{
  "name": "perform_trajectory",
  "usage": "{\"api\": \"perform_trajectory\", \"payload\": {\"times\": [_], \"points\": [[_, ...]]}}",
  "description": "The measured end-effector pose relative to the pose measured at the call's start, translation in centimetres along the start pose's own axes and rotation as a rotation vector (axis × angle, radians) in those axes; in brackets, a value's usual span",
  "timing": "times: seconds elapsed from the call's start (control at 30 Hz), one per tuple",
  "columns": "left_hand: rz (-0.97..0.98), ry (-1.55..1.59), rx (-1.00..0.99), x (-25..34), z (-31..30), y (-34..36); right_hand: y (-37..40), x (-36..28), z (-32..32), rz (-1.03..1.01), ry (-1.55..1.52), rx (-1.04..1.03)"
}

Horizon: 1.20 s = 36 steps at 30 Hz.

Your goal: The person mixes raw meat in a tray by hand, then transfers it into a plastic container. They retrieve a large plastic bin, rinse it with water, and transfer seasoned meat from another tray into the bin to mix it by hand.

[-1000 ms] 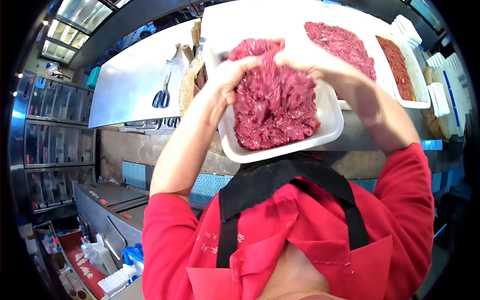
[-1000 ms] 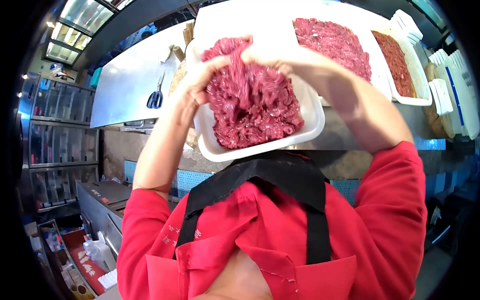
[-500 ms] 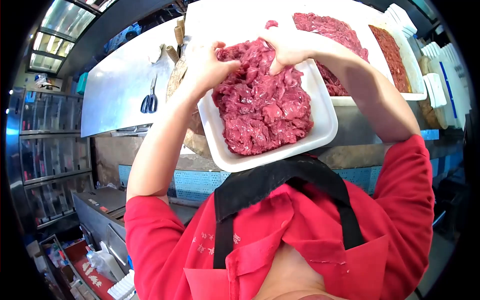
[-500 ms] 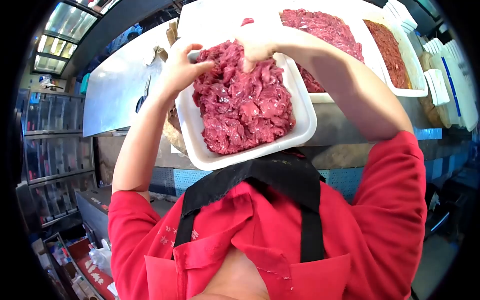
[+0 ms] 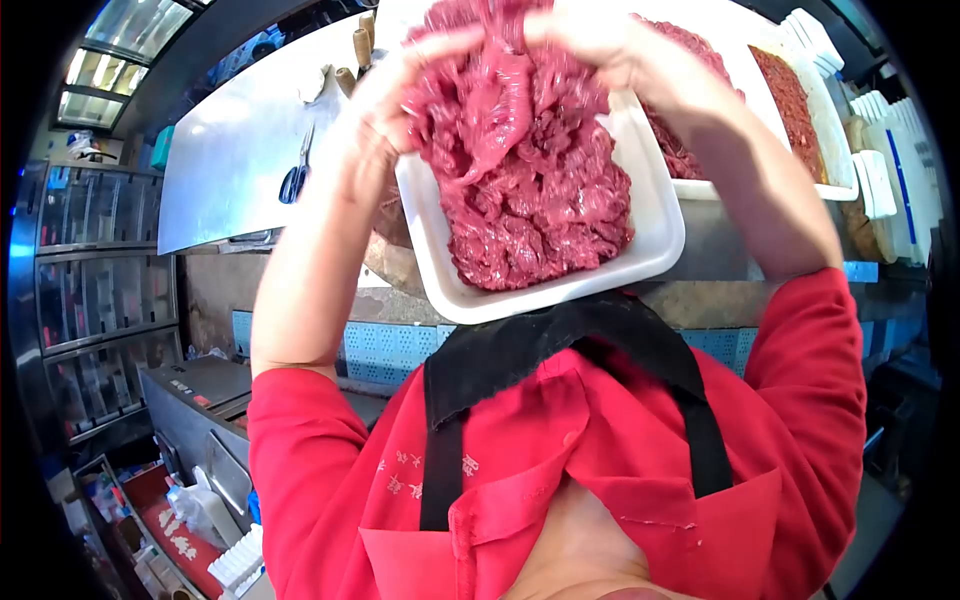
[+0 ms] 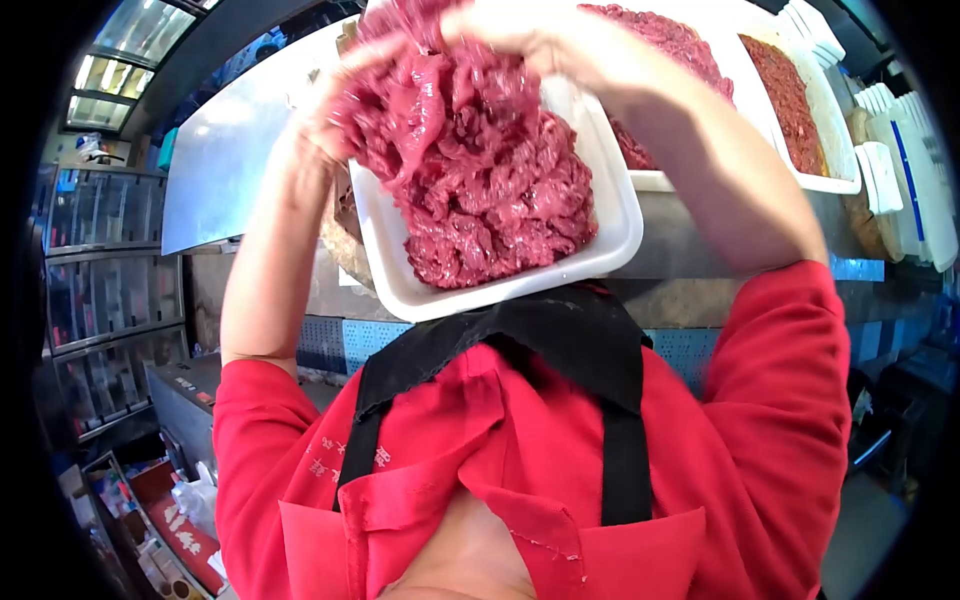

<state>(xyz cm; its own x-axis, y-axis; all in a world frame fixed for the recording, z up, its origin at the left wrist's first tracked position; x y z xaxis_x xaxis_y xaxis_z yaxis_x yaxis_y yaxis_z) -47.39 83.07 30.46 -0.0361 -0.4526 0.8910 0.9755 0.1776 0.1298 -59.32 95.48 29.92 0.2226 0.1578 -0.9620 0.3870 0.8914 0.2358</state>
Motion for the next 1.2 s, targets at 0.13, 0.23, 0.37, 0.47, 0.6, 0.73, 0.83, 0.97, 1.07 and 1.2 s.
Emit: {"api": "perform_trajectory", "payload": {"times": [0.13, 0.23, 0.37, 0.47, 0.6, 0.73, 0.83, 0.97, 1.07, 1.2], "points": [[0.133, 0.102, -0.173, 3.7, 4.4, 1.8, 3.7, -4.7, 0.8, -0.082, 0.191, 0.006], [0.091, -0.119, -0.104, 1.9, 1.6, 2.5, 5.3, -3.5, 0.9, -0.019, 0.356, -0.051], [-0.199, -0.707, 0.105, -3.7, 0.2, 6.6, 9.3, 2.9, 2.8, 0.365, 0.483, -0.112], [-0.376, -0.282, 0.227, -6.1, 1.9, 7.9, 10.1, 7.1, 2.6, 0.419, 0.174, 0.116], [-0.429, 0.035, 0.243, -9.0, 1.7, 4.0, 5.0, 10.0, 3.8, 0.372, 0.03, 0.175], [-0.142, -0.014, 0.206, -7.2, 1.5, 3.2, 5.1, 5.6, 5.2, 0.16, 0.077, 0.178], [-0.059, -0.073, 0.189, -5.0, 1.9, 3.3, 6.8, 1.1, 4.8, 0.138, 0.289, 0.304], [0.16, 0.032, 0.148, -2.4, -0.2, 1.9, 7.0, -1.7, 4.3, 0.018, 0.161, 0.165], [0.14, 0.342, -0.26, -1.2, 0.6, 2.6, 7.7, -3.1, 4.8, -0.085, 0.227, 0.162], [-0.079, -0.532, -0.026, -3.9, 0.5, 5.5, 8.2, -1.8, 6.0, 0.008, 0.418, 0.132]]}}
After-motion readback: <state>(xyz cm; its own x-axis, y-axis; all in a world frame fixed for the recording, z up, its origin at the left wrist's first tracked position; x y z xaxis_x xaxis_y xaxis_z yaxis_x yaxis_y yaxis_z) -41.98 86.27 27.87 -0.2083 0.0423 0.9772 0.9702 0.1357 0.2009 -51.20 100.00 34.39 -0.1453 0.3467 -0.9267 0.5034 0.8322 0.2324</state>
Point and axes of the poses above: each hand's wrist, its own y-axis away from the middle knuckle, its own z-axis out of the palm, x = y × z, the point moved 3 cm from there along -y, towards the middle knuckle, and after that the axes turned 9 degrees about z, right-handed, at the moved point
